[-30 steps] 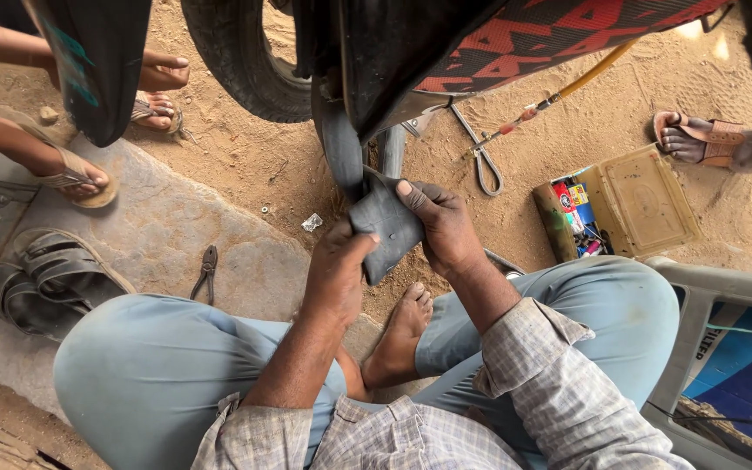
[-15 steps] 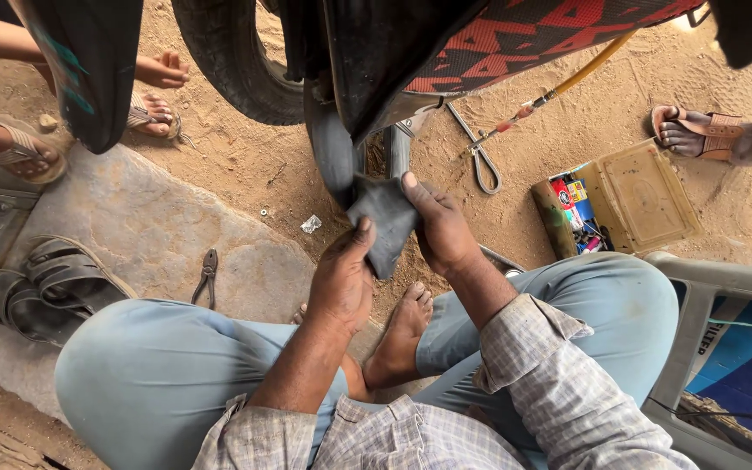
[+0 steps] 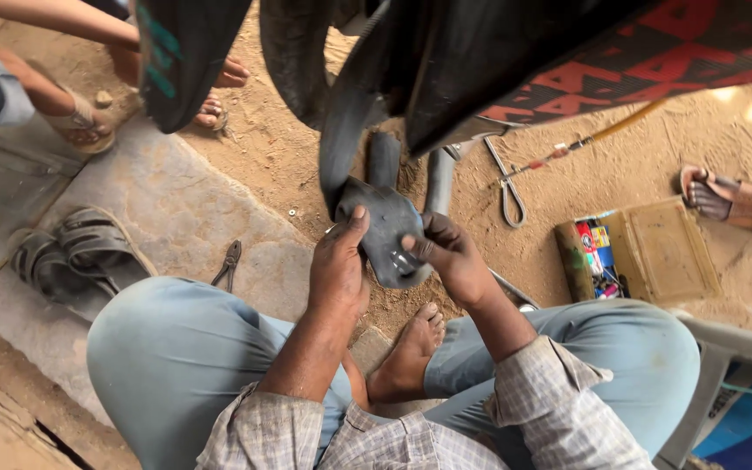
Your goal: The person sits on the ground beside a motorcycle wheel, pulls the inner tube out from the tire, and holds a section of the tube against a red electric drill grinder to buff the rubber surface. At the end they handle a small patch piece in their hands.
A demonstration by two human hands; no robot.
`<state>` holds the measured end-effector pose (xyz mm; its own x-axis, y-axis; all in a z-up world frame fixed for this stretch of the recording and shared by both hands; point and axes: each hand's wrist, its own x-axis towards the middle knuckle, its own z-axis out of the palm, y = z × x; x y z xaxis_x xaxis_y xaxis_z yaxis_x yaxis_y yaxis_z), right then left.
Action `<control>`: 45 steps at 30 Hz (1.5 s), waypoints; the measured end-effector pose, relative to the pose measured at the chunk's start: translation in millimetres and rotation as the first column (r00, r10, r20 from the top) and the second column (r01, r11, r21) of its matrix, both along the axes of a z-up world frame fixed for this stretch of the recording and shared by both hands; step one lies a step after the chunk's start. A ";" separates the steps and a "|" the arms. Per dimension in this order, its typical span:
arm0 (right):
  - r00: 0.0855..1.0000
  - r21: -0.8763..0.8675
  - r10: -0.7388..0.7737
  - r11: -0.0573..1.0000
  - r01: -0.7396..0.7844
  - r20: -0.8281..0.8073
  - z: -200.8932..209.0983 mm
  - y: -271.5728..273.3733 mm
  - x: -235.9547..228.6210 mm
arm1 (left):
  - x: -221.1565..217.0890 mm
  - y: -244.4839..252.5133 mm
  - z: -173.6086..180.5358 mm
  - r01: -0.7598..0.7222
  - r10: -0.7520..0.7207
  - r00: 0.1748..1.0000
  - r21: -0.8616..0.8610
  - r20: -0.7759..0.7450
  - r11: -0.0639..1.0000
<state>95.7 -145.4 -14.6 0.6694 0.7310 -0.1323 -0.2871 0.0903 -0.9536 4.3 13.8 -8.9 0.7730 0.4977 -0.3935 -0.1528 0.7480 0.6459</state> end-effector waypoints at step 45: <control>0.969 -0.158 0.245 0.957 -0.245 -0.021 -11.6 -3.8 -2.0 | -2.1 -3.6 4.8 0.120 -0.122 0.993 0.203 -0.004 0.972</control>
<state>93.7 -149.2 -26.3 0.4721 0.8424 -0.2599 -0.2823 -0.1348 -0.9498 2.1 10.3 -4.1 0.8351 0.4690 -0.2875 -0.0754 0.6153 0.7847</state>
